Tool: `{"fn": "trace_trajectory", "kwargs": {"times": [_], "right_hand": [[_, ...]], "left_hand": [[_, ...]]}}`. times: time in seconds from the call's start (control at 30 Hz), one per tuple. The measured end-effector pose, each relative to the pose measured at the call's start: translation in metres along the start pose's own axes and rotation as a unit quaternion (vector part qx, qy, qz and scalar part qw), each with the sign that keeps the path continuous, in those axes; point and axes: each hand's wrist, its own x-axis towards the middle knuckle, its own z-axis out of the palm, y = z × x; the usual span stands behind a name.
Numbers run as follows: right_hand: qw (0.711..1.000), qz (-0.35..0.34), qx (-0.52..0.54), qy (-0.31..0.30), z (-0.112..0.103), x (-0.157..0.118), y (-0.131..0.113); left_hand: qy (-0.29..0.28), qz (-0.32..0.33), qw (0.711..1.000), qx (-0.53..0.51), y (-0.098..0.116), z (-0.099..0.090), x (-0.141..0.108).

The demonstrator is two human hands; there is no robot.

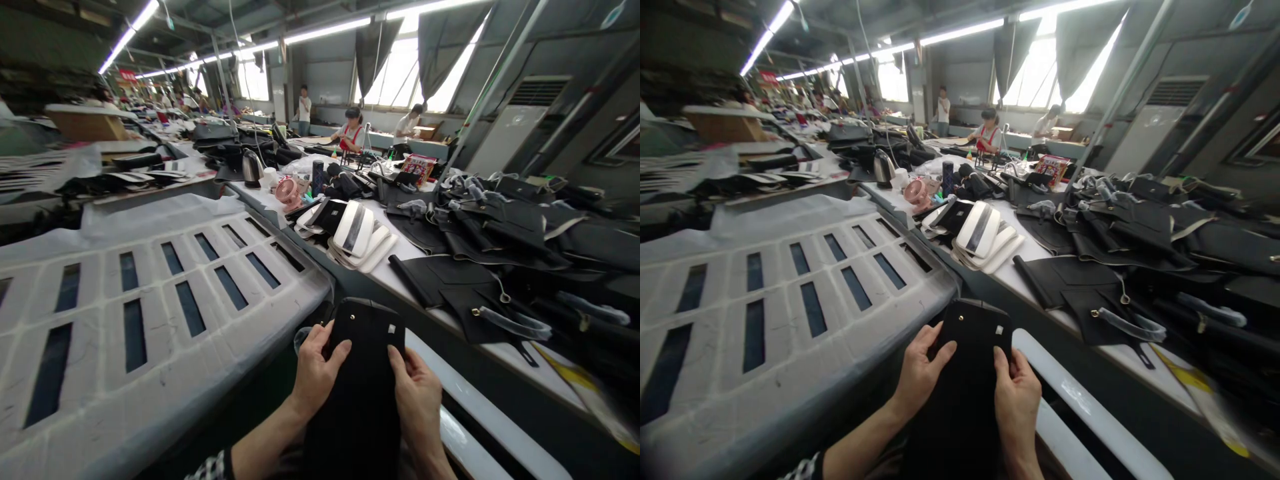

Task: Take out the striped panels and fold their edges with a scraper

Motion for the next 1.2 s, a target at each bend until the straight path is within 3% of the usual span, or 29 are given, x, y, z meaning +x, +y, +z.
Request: {"fn": "trace_trajectory", "kwargs": {"times": [0.17,0.27,0.4,0.47,0.53,0.57,0.63,0.7,0.77,0.93,1.1,1.2], "right_hand": [[0.999,0.003,0.024,0.026,-0.007,0.006,0.007],[0.998,0.016,0.048,0.024,-0.01,0.004,0.015],[0.997,0.037,0.072,-0.015,-0.014,0.003,0.022],[0.999,0.029,0.011,-0.036,-0.019,0.009,0.02],[0.991,-0.046,-0.121,-0.027,-0.022,0.019,0.013],[0.973,-0.111,-0.2,-0.018,-0.022,0.024,0.009],[0.911,-0.248,-0.33,-0.013,-0.017,0.033,-0.001],[0.851,-0.34,-0.399,-0.032,-0.005,0.036,-0.009],[0.825,-0.387,-0.41,-0.04,0.01,0.032,-0.015],[0.817,-0.441,-0.371,0.015,0.03,0.015,-0.019],[0.792,-0.5,-0.35,-0.026,0.021,0.021,-0.013],[0.804,-0.477,-0.355,-0.032,0.022,0.026,-0.012]], "left_hand": [[-0.012,-0.029,0.999,-0.036,-0.024,0.016,-0.004],[-0.01,-0.034,0.993,-0.113,-0.038,0.025,0.01],[-0.128,-0.047,0.963,-0.234,-0.035,0.03,0.049],[-0.178,-0.054,0.948,-0.26,-0.029,0.031,0.065],[-0.18,-0.043,0.948,-0.257,-0.025,0.031,0.072],[-0.172,-0.035,0.952,-0.251,-0.025,0.031,0.072],[-0.16,-0.028,0.956,-0.245,-0.026,0.03,0.069],[-0.156,-0.031,0.955,-0.249,-0.027,0.029,0.063],[-0.156,-0.039,0.951,-0.265,-0.027,0.026,0.059],[-0.192,-0.059,0.936,-0.29,-0.013,0.012,0.07],[-0.311,-0.093,0.915,-0.24,-0.001,0.001,0.102],[-0.394,-0.069,0.913,-0.083,-0.004,0.003,0.125]]}}
